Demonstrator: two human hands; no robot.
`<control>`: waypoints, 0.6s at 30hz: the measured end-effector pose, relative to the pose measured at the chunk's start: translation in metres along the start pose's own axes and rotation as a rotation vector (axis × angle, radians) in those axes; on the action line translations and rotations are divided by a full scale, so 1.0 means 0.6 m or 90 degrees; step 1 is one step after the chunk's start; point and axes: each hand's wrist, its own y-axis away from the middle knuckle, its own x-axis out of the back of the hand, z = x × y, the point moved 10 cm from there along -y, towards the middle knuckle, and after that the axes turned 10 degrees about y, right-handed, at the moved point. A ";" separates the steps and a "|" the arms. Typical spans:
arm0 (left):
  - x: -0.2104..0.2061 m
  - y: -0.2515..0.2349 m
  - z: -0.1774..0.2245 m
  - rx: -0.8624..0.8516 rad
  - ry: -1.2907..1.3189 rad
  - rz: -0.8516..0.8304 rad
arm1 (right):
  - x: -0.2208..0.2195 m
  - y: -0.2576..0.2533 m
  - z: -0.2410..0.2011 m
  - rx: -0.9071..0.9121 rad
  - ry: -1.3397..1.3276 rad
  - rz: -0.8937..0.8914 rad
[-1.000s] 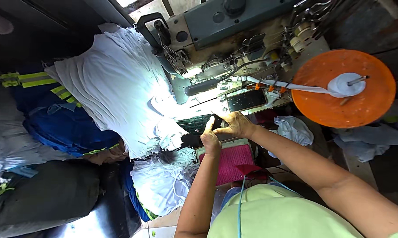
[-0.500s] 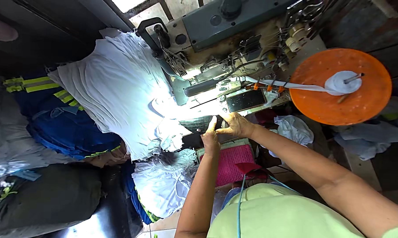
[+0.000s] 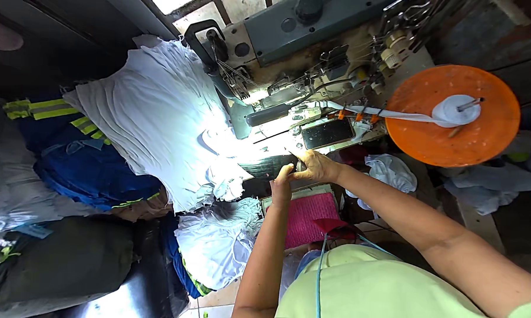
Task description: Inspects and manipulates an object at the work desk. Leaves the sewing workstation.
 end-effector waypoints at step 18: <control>-0.003 0.001 0.022 -0.030 -0.068 -0.005 | 0.005 0.006 -0.001 -0.001 -0.003 0.048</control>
